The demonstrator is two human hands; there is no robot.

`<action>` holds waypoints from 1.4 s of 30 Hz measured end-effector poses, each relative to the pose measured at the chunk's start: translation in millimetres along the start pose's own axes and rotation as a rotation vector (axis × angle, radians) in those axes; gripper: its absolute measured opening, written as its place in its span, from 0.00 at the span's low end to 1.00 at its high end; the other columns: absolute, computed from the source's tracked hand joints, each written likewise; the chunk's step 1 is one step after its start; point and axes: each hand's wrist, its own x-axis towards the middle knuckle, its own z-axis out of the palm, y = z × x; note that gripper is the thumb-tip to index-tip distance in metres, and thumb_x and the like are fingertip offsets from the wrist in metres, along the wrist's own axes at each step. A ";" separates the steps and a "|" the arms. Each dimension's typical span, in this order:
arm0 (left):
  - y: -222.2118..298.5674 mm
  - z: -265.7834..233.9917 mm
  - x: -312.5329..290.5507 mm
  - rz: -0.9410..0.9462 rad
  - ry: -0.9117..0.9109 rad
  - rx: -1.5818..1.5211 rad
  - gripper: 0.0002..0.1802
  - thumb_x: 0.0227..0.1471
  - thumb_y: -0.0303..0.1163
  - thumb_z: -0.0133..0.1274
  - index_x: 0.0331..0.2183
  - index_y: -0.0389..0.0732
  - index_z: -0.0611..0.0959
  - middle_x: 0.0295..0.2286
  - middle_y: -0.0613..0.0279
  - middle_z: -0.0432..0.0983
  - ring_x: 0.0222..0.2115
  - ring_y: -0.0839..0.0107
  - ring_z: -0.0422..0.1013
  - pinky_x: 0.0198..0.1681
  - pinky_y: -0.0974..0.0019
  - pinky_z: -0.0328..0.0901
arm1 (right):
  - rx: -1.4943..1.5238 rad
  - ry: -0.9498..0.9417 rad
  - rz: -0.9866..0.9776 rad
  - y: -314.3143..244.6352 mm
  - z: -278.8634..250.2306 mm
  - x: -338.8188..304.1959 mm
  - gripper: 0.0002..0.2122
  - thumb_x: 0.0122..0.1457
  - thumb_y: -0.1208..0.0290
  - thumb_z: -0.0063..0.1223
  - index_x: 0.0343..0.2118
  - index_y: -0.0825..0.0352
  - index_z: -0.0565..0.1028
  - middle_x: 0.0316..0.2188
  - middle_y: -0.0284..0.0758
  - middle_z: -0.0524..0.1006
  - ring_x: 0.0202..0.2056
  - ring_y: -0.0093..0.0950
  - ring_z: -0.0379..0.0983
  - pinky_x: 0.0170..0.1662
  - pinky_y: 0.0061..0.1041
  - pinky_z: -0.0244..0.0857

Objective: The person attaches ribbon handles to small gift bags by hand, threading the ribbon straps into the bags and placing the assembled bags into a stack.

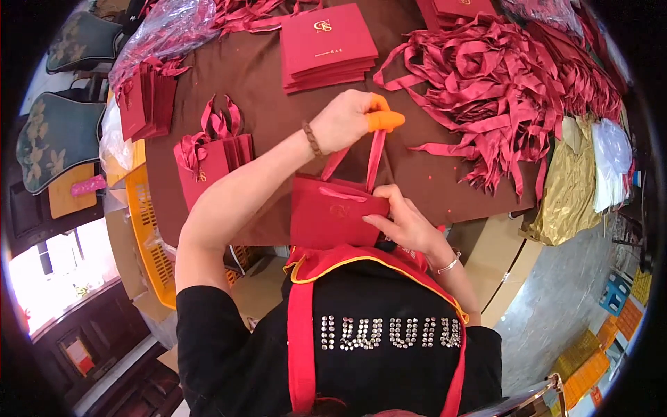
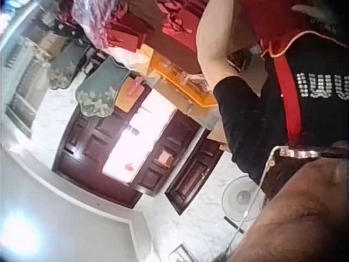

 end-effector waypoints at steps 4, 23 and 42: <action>-3.4 -32.7 -8.0 -0.108 -0.051 -0.353 0.22 0.60 0.41 0.42 0.53 0.44 0.68 0.39 0.66 0.75 0.34 0.81 0.69 0.36 0.77 0.61 | 0.226 0.046 0.019 21.3 7.3 -6.4 0.16 0.55 0.80 0.53 0.42 0.66 0.58 0.37 0.37 0.70 0.37 0.21 0.68 0.41 0.24 0.65; -62.4 8.0 -99.6 -0.216 0.429 0.411 0.32 0.50 0.28 0.54 0.56 0.36 0.61 0.32 0.55 0.74 0.31 0.63 0.72 0.34 0.61 0.66 | -0.852 0.807 0.029 31.7 -58.4 2.8 0.13 0.52 0.72 0.53 0.41 0.65 0.72 0.41 0.36 0.71 0.39 0.38 0.68 0.42 0.34 0.64; 28.0 21.0 -119.3 0.004 0.700 -0.987 0.17 0.60 0.32 0.38 0.47 0.34 0.72 0.35 0.57 0.74 0.30 0.75 0.71 0.33 0.73 0.66 | 0.408 -0.288 0.015 -48.4 44.7 27.2 0.23 0.59 0.63 0.50 0.54 0.67 0.60 0.46 0.45 0.71 0.50 0.32 0.69 0.52 0.30 0.62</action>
